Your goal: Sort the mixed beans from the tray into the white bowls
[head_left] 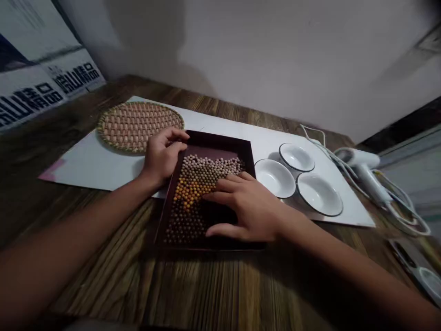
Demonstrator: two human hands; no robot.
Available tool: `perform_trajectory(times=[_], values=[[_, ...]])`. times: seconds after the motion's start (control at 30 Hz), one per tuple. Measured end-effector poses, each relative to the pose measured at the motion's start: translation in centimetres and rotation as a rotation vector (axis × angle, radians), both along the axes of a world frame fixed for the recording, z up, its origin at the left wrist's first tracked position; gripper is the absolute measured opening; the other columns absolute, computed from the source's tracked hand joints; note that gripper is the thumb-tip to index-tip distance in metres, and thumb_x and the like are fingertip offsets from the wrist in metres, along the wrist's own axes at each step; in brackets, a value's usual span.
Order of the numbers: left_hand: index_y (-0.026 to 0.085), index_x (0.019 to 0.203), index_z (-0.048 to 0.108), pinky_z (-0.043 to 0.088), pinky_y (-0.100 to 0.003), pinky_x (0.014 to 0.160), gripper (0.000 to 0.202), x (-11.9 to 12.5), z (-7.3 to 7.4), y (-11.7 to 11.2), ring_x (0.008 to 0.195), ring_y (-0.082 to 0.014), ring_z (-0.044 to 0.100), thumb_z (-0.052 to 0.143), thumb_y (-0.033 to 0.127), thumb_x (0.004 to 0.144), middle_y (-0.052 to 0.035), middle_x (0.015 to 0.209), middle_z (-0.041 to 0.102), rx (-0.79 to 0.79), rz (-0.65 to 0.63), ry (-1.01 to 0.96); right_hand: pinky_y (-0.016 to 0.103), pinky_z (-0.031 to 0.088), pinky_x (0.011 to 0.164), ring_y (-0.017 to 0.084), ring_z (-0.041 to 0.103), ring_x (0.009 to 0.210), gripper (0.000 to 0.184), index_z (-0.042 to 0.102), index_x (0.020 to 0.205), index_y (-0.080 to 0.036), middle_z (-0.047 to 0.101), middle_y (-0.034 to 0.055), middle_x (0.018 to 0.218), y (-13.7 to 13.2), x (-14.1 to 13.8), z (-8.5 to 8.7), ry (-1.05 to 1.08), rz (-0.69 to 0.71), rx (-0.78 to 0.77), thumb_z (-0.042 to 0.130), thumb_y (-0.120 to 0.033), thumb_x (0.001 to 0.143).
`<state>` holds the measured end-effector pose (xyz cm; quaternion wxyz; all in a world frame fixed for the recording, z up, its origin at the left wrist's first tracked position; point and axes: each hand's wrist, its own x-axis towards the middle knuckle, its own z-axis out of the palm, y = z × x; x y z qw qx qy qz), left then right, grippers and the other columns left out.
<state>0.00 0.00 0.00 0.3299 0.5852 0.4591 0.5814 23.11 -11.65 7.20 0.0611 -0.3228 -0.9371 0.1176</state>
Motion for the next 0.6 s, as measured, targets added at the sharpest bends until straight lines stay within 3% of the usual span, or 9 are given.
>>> perform_trajectory(times=[0.6], values=[[0.030, 0.082, 0.071, 0.049, -0.058, 0.109, 0.013, -0.26, -0.01, 0.07, 0.117, -0.0347, 0.068, 0.068, 0.021, 0.073, -0.0032, 0.106, 0.078, 0.049, -0.007, 0.022, 0.041, 0.037, 0.088, 0.026, 0.059, 0.099, 0.066, 0.070, 0.133, -0.020, 0.070, 0.0093, 0.113, 0.20, 0.05, -0.28, 0.005, 0.013, 0.001, 0.053, -0.073, 0.097]])
